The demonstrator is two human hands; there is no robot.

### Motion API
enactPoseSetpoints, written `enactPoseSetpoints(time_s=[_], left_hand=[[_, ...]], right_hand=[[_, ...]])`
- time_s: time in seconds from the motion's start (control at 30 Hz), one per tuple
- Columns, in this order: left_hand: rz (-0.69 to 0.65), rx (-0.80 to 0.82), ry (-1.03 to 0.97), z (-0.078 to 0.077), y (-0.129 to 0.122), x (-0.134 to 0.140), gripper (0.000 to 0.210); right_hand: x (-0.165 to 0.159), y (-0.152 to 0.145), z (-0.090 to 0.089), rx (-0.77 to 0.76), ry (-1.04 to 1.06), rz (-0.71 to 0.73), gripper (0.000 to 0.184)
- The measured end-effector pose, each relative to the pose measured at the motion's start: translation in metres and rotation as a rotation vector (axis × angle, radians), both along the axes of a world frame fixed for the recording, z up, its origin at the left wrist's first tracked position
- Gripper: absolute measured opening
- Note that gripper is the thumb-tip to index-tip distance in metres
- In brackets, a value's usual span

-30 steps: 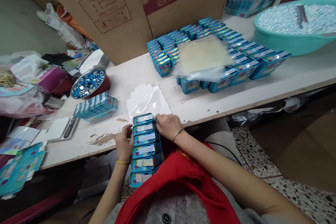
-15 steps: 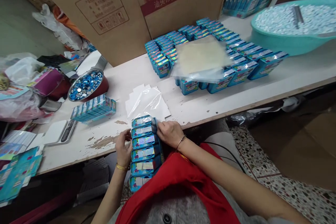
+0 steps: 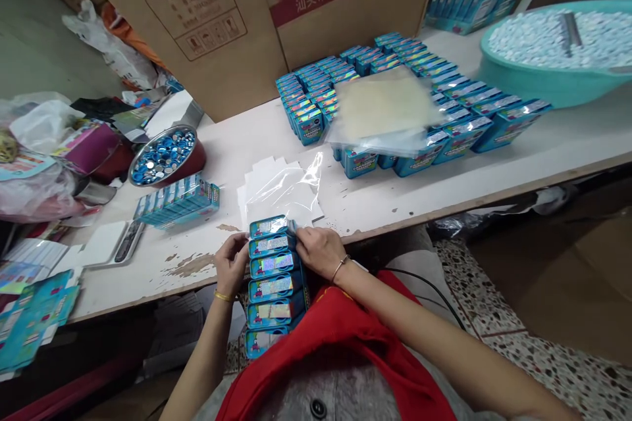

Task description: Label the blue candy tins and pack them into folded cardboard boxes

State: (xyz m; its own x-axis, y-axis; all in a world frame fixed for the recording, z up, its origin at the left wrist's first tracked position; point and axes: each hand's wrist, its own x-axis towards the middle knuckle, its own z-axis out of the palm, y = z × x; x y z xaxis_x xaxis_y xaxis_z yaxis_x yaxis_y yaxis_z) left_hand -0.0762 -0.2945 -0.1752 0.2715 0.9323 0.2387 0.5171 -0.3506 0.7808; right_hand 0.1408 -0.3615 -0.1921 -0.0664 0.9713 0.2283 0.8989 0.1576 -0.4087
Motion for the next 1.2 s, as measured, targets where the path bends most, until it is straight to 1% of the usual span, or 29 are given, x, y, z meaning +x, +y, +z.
enactPoseSetpoints(time_s=[0.1,0.2,0.27,0.33,0.43,0.57,0.7,0.77,0.87,0.93,1.0,1.07,1.13,1.2], left_hand=[[0.079,0.093,0.094,0.000,0.005,0.005,0.017],[0.099,0.163,0.208,0.000,0.006,0.010,0.021],[0.065,0.218,0.283,0.000,0.003,0.008,0.022],[-0.011,0.279,0.340,0.001,-0.003,0.004,0.021],[-0.100,0.328,0.326,0.002,-0.012,-0.003,0.022],[-0.065,0.408,0.237,0.000,-0.021,-0.006,0.017],[-0.115,0.582,0.298,-0.006,-0.032,-0.013,0.013],[-0.136,0.625,0.322,-0.009,-0.037,-0.019,0.012],[-0.116,0.607,0.345,-0.012,-0.039,-0.024,0.012],[-0.091,0.536,0.372,-0.012,-0.037,-0.025,0.014],[-0.099,0.455,0.415,-0.009,-0.035,-0.023,0.018],[-0.171,0.435,0.455,-0.002,-0.035,-0.023,0.021],[-0.265,0.449,0.478,0.007,-0.039,-0.027,0.022],[-0.340,0.450,0.487,0.017,-0.047,-0.033,0.021]], right_hand=[[0.001,0.002,0.002,-0.008,-0.020,0.041,0.015],[0.003,0.003,0.002,0.008,-0.021,0.069,0.016],[0.003,0.003,0.002,0.026,-0.011,0.064,0.016],[0.004,0.001,0.003,0.049,0.003,0.053,0.016],[0.003,0.000,0.005,0.087,0.030,0.062,0.018],[0.001,0.001,0.008,0.099,0.052,0.082,0.019],[0.001,0.000,0.002,0.105,0.018,0.108,0.022],[0.002,-0.003,-0.003,0.138,0.002,0.121,0.024],[0.002,-0.007,-0.009,0.187,-0.023,0.145,0.024],[0.000,-0.008,-0.012,0.195,-0.035,0.135,0.023],[0.000,-0.009,-0.012,0.191,-0.045,0.153,0.021],[0.000,-0.012,-0.011,0.190,-0.055,0.234,0.020],[0.002,-0.018,-0.010,0.190,-0.056,0.320,0.019],[0.004,-0.026,-0.009,0.196,-0.043,0.358,0.019]])
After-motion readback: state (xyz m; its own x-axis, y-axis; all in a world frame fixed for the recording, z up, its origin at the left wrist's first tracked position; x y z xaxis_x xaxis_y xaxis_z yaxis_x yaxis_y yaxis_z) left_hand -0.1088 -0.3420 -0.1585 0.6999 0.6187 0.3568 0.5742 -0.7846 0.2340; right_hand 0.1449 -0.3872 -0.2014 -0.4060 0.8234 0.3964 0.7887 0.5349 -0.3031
